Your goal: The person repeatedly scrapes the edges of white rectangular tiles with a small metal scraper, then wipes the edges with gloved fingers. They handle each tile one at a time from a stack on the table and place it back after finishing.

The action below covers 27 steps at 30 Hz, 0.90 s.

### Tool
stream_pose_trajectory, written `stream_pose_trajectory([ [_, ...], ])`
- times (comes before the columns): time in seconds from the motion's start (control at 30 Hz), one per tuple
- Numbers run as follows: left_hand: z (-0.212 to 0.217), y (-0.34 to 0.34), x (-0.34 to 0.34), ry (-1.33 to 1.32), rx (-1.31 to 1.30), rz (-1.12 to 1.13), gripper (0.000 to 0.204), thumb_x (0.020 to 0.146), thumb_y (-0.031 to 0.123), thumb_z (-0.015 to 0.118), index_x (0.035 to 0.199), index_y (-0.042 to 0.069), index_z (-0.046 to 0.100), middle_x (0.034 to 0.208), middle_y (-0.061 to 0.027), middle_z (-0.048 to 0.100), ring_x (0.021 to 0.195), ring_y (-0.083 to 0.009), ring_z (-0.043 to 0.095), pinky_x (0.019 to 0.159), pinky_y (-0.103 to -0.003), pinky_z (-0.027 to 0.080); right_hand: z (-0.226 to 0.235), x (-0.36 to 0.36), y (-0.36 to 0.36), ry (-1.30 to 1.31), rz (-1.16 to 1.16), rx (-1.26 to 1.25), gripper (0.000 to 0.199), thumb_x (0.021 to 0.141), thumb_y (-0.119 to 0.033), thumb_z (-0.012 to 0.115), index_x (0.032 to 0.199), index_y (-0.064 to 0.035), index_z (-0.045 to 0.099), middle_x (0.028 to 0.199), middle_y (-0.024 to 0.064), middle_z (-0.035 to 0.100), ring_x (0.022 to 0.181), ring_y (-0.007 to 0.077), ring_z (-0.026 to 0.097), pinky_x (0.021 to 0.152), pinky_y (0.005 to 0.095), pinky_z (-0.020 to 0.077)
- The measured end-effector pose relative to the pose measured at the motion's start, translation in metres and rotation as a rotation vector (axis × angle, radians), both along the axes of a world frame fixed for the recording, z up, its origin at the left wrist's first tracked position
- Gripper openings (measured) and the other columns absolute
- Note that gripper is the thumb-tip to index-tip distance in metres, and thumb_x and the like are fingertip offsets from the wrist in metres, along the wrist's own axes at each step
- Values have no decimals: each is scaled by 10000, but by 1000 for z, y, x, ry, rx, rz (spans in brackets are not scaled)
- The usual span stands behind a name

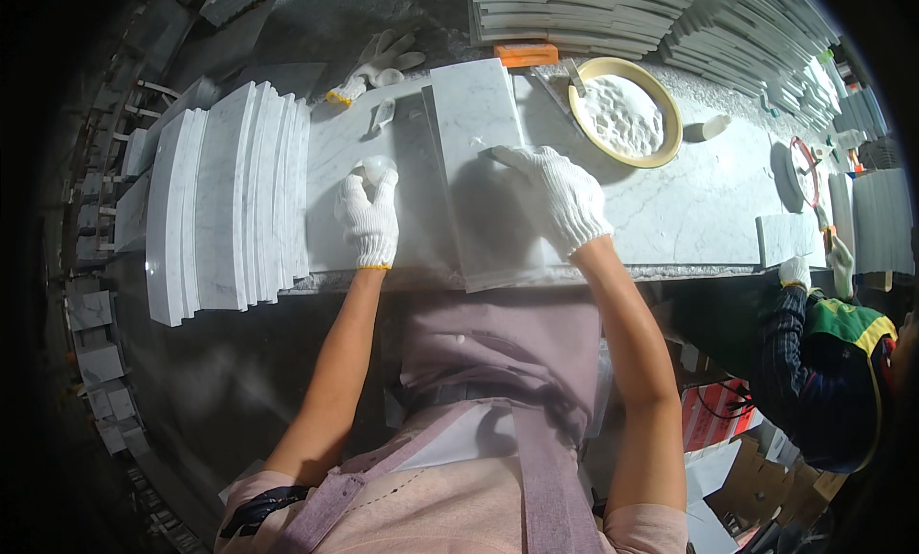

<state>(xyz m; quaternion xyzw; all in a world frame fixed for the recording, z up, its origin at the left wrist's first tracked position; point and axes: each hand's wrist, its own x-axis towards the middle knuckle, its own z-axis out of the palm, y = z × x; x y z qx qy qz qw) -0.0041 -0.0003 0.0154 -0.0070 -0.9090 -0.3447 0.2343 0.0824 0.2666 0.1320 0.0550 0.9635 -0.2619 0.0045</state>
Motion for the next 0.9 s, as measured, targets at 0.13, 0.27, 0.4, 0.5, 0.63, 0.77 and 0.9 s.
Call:
stream_pose_trajectory([
  [0.13, 0, 0, 0, -40, 12, 3, 433, 848, 306, 893, 1139, 20, 745, 1040, -170, 734, 981, -388, 679, 885, -512, 529, 1, -7, -5, -35, 9, -4, 362, 1061, -351, 623, 1376, -214, 737, 1078, 189, 749, 950, 392, 737, 830, 461, 584],
  [0.27, 1, 0, 0, -38, 14, 7, 430, 847, 302, 894, 1140, 24, 747, 1045, -167, 734, 985, -387, 678, 887, -511, 531, -6, -16, -7, -12, 10, -3, 358, 1058, -358, 633, 1371, -222, 741, 1067, 204, 743, 934, 400, 733, 818, 471, 580],
  [0.4, 2, 1, 1, -29, 3, 8, 429, 848, 305, 892, 1142, 27, 747, 1054, -165, 732, 997, -384, 678, 886, -507, 533, -15, -22, -6, 53, -10, -98, 348, 1050, -354, 649, 1366, -247, 746, 1047, 204, 740, 932, 405, 731, 819, 473, 578],
  [0.5, 3, 2, 1, -40, -2, 25, 434, 847, 309, 892, 1143, 28, 747, 1063, -165, 733, 1001, -382, 678, 885, -506, 535, -16, -23, -7, 110, -31, -97, 349, 1050, -339, 649, 1379, -262, 736, 1053, 196, 738, 945, 403, 734, 817, 474, 580],
  [0.63, 2, 1, 1, -59, 20, 8, 512, 875, 427, 861, 1094, -7, 700, 1060, -205, 719, 1021, -384, 670, 889, -506, 527, -9, -17, -15, 15, 21, 94, 384, 1058, -328, 629, 1431, -265, 697, 1034, 187, 732, 918, 392, 746, 771, 479, 589],
  [0.77, 1, 0, 0, -33, 24, 3, 473, 862, 384, 875, 1100, 8, 713, 1051, -186, 721, 1002, -377, 669, 879, -503, 530, 1, -6, -19, -37, 91, 166, 421, 1064, -337, 613, 1478, -277, 655, 1005, 189, 725, 877, 391, 751, 732, 488, 595],
  [0.9, 1, 1, 0, -27, 6, 12, 429, 838, 298, 901, 1135, 29, 746, 1043, -160, 728, 979, -375, 680, 861, -503, 538, 3, 0, -17, -81, 110, 166, 424, 1066, -323, 605, 1487, -281, 645, 1001, 196, 730, 865, 396, 749, 732, 497, 594],
])
